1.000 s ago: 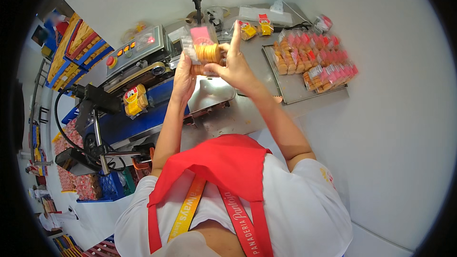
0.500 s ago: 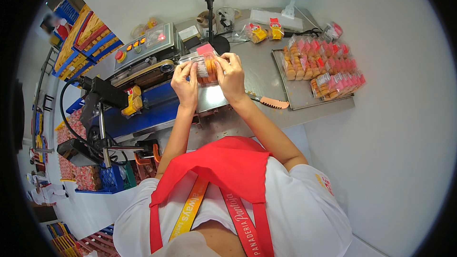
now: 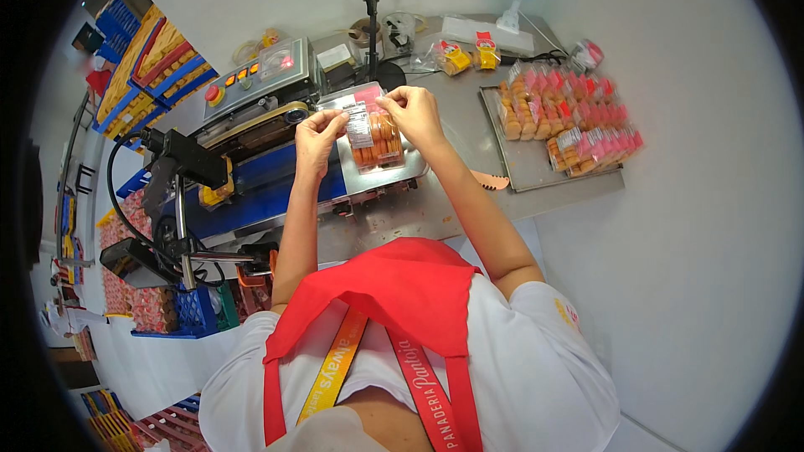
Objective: The person repeatedly picks up small bread rolls, places them into clear plastic bags, and seals the bags using a heat-sealing machine. The sealed packages are then placed onto a tray to the right.
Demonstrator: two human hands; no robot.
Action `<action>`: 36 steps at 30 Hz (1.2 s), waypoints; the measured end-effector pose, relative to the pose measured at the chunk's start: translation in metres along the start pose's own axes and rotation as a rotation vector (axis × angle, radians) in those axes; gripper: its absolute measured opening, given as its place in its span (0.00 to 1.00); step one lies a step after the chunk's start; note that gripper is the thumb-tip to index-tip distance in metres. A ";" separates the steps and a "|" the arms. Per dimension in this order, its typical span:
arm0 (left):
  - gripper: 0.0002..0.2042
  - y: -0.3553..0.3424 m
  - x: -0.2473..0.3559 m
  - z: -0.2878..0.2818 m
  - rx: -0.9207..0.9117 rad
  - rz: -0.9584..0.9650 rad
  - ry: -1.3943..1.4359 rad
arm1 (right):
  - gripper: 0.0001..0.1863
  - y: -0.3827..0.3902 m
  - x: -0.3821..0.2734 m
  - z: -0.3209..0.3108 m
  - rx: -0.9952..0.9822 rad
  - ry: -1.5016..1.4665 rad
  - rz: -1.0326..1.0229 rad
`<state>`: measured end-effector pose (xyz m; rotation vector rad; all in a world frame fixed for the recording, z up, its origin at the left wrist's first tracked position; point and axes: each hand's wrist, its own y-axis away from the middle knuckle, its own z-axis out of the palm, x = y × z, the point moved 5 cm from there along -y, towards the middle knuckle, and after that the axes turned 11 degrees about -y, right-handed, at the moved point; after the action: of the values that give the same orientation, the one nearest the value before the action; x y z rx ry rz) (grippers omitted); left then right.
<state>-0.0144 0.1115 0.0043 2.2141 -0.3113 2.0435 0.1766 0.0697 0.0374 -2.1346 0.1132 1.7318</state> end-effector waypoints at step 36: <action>0.07 -0.012 0.006 -0.003 -0.141 0.104 0.134 | 0.09 -0.018 0.032 -0.006 -0.377 -0.632 -0.002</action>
<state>-0.0142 0.1239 0.0108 2.0081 -0.5489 2.1368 0.1949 0.0902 0.0120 -1.6869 -0.4154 2.4873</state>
